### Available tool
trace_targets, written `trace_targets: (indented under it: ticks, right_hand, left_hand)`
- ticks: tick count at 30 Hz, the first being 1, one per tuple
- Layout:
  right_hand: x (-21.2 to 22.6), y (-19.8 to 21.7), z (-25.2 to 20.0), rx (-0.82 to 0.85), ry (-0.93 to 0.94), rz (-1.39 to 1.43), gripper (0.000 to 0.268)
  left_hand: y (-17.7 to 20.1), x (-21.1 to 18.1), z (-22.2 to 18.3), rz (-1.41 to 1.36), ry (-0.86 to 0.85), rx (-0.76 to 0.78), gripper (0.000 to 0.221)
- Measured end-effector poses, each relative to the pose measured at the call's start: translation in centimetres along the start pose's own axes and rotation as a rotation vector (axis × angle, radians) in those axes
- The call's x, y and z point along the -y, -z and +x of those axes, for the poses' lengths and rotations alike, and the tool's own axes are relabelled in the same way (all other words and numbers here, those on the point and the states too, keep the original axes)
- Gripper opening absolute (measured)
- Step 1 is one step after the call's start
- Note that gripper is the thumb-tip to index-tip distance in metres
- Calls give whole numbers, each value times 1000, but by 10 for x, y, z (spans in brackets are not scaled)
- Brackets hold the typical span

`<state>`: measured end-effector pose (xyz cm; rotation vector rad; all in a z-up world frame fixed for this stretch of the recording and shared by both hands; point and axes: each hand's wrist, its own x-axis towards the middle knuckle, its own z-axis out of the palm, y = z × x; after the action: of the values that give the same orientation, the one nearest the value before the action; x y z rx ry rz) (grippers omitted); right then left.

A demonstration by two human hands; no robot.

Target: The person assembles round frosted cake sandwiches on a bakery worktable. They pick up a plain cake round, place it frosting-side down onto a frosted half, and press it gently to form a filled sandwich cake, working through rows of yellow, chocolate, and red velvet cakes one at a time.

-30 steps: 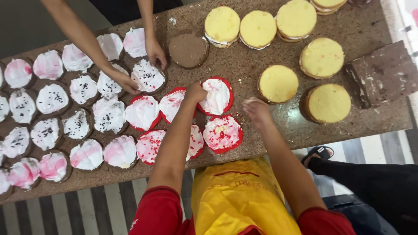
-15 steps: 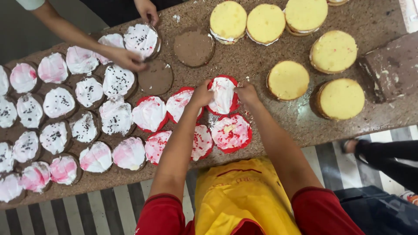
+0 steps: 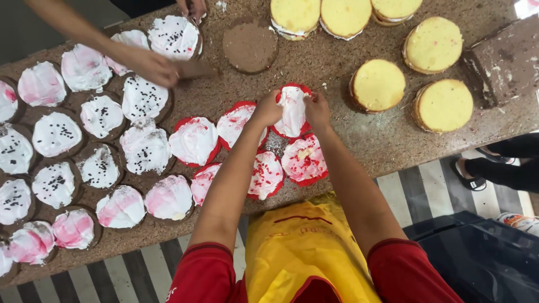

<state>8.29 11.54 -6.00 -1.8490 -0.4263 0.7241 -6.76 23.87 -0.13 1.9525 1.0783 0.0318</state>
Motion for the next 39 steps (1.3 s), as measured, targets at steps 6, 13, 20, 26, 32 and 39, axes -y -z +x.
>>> trace_targets:
  ticks: [6, 13, 20, 26, 32, 39]
  right_hand:
    - [24, 12, -22, -45, -210, -18, 25]
    - [5, 64, -106, -68, -287, 333, 24]
    - [-6, 109, -156, -25, -229, 86, 19]
    - [44, 123, -145, -5, 58, -274, 27]
    - [34, 136, -143, 71, 110, -374, 25]
    - [35, 138, -141, 117, -115, -327, 25]
  left_hand:
    - [-4, 0, 0, -26, 1, 32, 63]
    - [-34, 1, -40, -37, -54, 347, 44]
    - [-21, -25, -121, 18, -97, 332, 39]
    - [-27, -25, -150, -61, -147, 3, 39]
    - [-46, -21, -142, -110, -420, -4, 60]
    - [-49, -18, -149, -35, -246, 102, 54]
